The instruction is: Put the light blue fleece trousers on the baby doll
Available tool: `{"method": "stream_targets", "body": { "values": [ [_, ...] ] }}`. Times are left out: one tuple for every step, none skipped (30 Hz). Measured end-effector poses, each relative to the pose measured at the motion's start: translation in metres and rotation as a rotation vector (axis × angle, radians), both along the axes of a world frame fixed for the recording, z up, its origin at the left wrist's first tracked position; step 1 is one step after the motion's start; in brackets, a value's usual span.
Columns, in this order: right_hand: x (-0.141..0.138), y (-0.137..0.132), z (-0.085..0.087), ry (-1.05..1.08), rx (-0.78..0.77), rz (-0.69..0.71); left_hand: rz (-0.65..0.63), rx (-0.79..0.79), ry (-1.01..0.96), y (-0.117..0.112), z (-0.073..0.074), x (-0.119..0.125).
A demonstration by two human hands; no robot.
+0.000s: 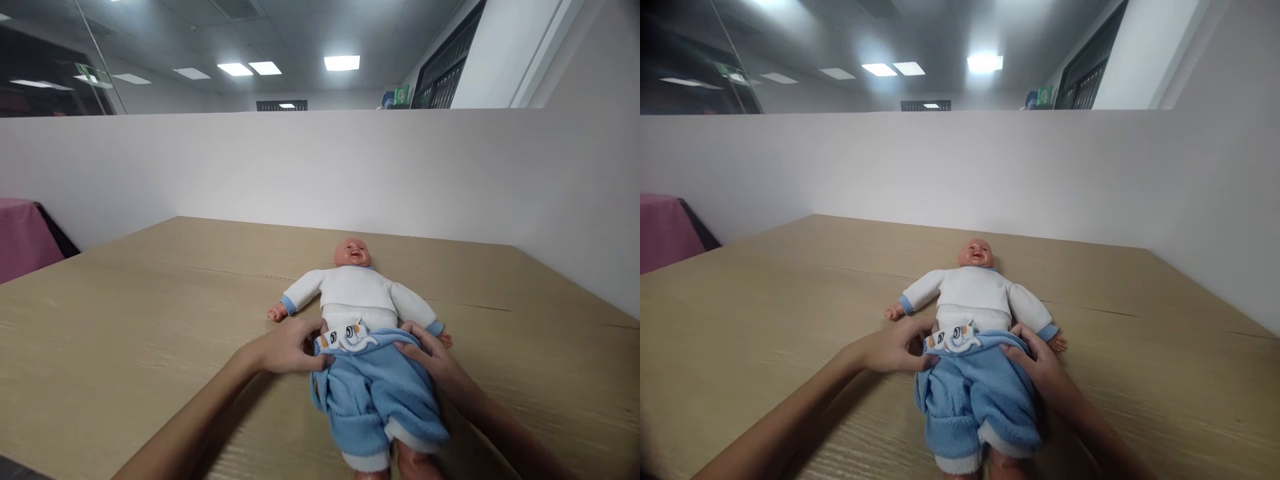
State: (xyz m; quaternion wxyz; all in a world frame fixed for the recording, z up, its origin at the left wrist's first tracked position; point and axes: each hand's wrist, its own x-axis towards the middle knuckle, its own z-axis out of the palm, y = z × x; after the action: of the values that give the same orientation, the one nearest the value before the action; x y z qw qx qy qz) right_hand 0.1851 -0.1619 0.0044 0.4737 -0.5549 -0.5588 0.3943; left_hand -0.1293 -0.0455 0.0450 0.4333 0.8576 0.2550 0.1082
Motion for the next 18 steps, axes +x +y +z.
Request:
{"method": "stream_targets", "body": {
  "values": [
    [0.000,-0.001,-0.006,0.020,-0.024,-0.007,-0.034,-0.073,0.002,0.001,-0.002,-0.001],
    [-0.001,-0.003,-0.012,0.054,-0.051,-0.014,-0.064,-0.147,-0.014,0.002,-0.005,-0.002],
    [-0.001,-0.004,-0.017,0.101,-0.075,-0.028,-0.086,-0.210,-0.050,0.002,-0.009,-0.001],
    [-0.002,-0.004,-0.021,0.154,-0.093,-0.048,-0.098,-0.256,-0.105,0.002,-0.013,0.001],
    [-0.003,-0.005,-0.024,0.210,-0.108,-0.065,-0.099,-0.289,-0.169,0.001,-0.018,0.004],
    [-0.003,-0.004,-0.027,0.264,-0.117,-0.076,-0.093,-0.312,-0.232,0.001,-0.022,0.006],
    [-0.002,-0.004,-0.029,0.310,-0.120,-0.078,-0.077,-0.330,-0.287,0.001,-0.026,0.009],
    [-0.002,-0.004,-0.031,0.341,-0.124,-0.063,-0.050,-0.341,-0.330,0.000,-0.029,0.011],
    [0.000,-0.003,-0.032,0.361,-0.131,-0.046,-0.020,-0.347,-0.358,0.000,-0.031,0.013],
    [0.001,-0.003,-0.034,0.375,-0.139,-0.036,0.007,-0.345,-0.375,0.000,-0.031,0.014],
    [0.003,-0.002,-0.036,0.384,-0.148,-0.038,0.029,-0.339,-0.385,0.000,-0.031,0.014],
    [0.005,-0.002,-0.039,0.391,-0.156,-0.051,0.044,-0.331,-0.392,-0.001,-0.029,0.014],
    [0.006,-0.001,-0.041,0.400,-0.167,-0.073,0.052,-0.326,-0.395,-0.001,-0.028,0.014],
    [0.007,-0.001,-0.044,0.410,-0.177,-0.099,0.053,-0.323,-0.396,-0.001,-0.026,0.014],
    [0.008,-0.001,-0.046,0.424,-0.188,-0.123,0.053,-0.325,-0.394,-0.001,-0.025,0.014],
    [0.007,0.000,-0.047,0.438,-0.198,-0.144,0.051,-0.329,-0.393,-0.002,-0.025,0.013],
    [0.006,0.000,-0.047,0.450,-0.205,-0.163,0.047,-0.338,-0.392,-0.002,-0.025,0.014],
    [0.005,-0.001,-0.045,0.453,-0.208,-0.170,0.042,-0.351,-0.394,-0.003,-0.025,0.014]
  ]
}}
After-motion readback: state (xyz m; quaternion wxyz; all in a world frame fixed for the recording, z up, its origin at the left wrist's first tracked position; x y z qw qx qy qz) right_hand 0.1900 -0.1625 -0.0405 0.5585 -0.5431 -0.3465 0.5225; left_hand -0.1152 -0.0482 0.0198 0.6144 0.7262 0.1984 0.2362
